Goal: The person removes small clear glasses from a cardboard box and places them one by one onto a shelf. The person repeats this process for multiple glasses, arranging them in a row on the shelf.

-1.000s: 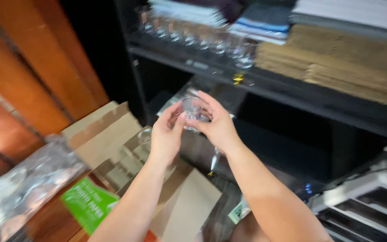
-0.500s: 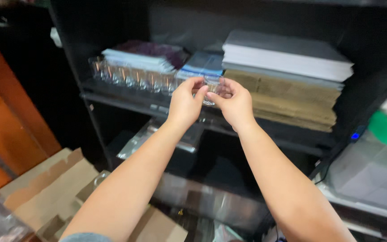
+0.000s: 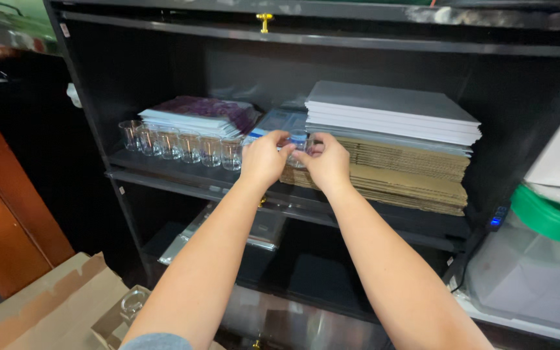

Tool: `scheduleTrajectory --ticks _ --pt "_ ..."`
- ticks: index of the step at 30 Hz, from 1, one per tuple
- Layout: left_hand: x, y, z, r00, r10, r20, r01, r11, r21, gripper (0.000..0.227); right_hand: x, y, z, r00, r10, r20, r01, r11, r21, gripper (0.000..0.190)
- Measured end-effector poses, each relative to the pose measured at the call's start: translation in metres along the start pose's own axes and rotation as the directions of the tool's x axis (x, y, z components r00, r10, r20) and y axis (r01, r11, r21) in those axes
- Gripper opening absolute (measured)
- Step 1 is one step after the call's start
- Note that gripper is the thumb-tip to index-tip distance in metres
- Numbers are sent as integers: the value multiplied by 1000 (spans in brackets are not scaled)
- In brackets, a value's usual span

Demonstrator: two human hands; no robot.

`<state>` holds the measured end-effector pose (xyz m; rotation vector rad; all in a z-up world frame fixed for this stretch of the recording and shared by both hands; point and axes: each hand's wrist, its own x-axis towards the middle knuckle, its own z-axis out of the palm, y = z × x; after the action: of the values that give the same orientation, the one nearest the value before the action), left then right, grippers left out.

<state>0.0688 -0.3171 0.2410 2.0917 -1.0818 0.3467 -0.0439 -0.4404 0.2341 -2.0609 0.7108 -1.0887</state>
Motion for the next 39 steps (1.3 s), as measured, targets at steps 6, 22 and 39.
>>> scheduleTrajectory --ticks 6,22,39 --pt "-12 9 -9 999 -2 38 5 996 -86 42 -7 -10 -2 999 -33 30 35 997 -66 74" --pt "-49 -17 -21 992 20 -128 -42 984 -175 40 -16 16 2 998 -53 -35 55 995 82 70" --pt "-332 -265 -80 766 -554 -326 451 824 -343 18 -225 0 176 729 -367 578 288 930 228 22"
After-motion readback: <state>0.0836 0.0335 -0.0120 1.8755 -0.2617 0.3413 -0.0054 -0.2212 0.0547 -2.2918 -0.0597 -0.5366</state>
